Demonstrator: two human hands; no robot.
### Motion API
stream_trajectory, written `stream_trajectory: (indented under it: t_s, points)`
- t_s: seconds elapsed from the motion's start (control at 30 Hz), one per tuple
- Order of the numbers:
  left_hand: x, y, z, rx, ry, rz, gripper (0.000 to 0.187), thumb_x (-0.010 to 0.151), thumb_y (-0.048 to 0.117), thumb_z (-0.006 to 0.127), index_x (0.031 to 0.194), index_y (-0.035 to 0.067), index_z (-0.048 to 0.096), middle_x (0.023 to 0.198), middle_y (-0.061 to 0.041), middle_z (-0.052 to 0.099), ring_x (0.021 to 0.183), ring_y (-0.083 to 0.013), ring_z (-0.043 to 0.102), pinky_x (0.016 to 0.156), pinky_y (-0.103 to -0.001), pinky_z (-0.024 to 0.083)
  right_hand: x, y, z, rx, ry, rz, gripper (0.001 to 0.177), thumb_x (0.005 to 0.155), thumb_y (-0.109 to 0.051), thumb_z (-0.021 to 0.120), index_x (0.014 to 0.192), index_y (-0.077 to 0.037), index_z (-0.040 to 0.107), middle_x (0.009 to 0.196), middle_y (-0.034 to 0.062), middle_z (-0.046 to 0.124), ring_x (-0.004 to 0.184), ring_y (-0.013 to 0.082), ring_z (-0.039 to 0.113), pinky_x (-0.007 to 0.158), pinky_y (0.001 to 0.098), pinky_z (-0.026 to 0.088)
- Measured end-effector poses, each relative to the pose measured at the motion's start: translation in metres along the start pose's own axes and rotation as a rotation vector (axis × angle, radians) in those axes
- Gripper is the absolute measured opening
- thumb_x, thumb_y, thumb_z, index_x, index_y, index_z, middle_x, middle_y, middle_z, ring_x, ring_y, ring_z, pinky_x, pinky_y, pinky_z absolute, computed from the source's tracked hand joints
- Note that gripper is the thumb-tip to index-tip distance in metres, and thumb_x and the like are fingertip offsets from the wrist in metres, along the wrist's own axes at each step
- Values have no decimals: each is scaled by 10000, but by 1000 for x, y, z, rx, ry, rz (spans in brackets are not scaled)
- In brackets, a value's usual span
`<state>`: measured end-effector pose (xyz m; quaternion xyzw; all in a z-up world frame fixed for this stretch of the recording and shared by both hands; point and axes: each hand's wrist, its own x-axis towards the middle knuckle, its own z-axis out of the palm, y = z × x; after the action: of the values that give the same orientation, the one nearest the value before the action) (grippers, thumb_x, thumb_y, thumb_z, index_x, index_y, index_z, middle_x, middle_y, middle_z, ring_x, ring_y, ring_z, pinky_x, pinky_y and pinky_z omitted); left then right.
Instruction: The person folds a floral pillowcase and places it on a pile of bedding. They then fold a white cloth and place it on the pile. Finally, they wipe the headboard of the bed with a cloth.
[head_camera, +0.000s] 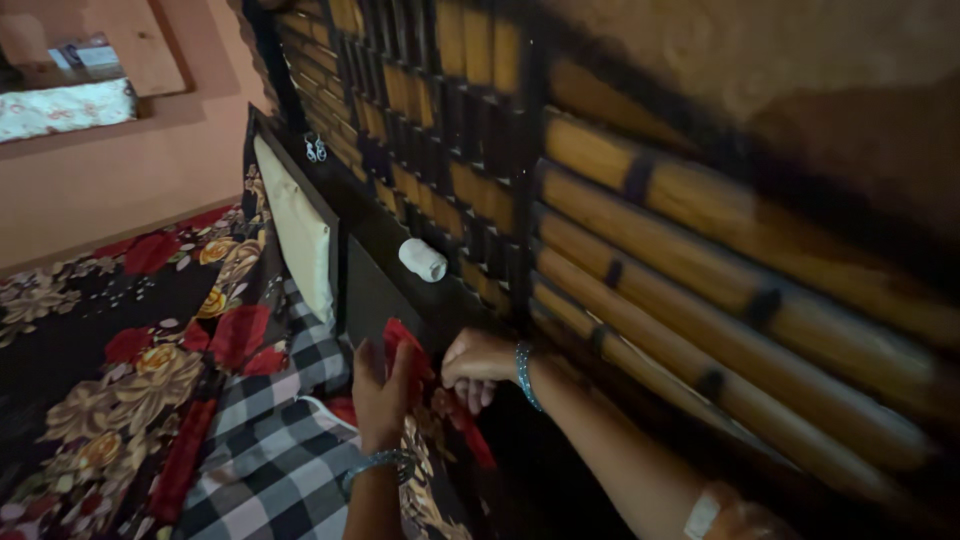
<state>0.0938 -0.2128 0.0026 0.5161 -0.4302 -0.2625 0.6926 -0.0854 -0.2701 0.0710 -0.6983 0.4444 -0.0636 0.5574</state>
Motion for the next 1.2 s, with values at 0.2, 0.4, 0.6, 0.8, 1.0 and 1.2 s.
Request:
stream_trajectory:
  t_s: [0.2, 0.4, 0.6, 0.8, 1.0, 1.2]
  points:
    - [20, -1, 7, 296, -116, 54, 556, 788, 206, 817, 1244, -33, 608, 1055, -169, 726, 903, -197, 695, 784, -339, 540, 54, 28, -14, -171, 71, -83, 164, 821, -114, 660, 881, 17, 738, 798, 159, 757, 680, 278, 753, 564, 347, 583]
    - [26, -16, 13, -238, -204, -91, 598, 796, 107, 736, 1324, -19, 485, 1040, -115, 700, 820, -159, 714, 671, -292, 601, 107, 38, 25, -422, 644, -764, 504, 641, 1, 723, 1142, -29, 678, 1017, 140, 727, 887, 284, 696, 771, 391, 572]
    - [23, -36, 7, -328, -139, -270, 625, 782, 47, 717, 1354, 10, 468, 986, -128, 696, 748, -181, 686, 614, -302, 572, 115, 38, 33, -88, 351, -323, 186, 956, -79, 538, 1039, -33, 697, 923, 163, 748, 798, 222, 709, 691, 380, 561]
    - [26, -56, -4, 159, -26, -23, 672, 785, 218, 818, 1357, -25, 565, 1281, -196, 501, 1062, -290, 632, 886, -374, 558, 123, 32, 43, -165, 470, -91, 262, 969, -210, 525, 1000, -44, 724, 954, 174, 753, 873, 270, 737, 801, 397, 561]
    - [21, -50, -15, -41, -50, -290, 858, 721, 293, 803, 1406, -34, 403, 1145, -109, 629, 1014, -250, 666, 869, -373, 555, 142, 61, 41, -345, 558, -412, 250, 923, -130, 562, 1134, -50, 669, 1213, 173, 682, 1139, 296, 646, 980, 386, 505]
    - [20, -38, -15, -309, -71, -565, 770, 713, 239, 768, 1378, 7, 457, 936, -117, 628, 717, -204, 616, 598, -403, 513, 186, 108, 46, 97, 161, -346, 382, 1028, -205, 433, 1360, -60, 555, 1294, 138, 648, 1174, 238, 625, 1042, 358, 480]
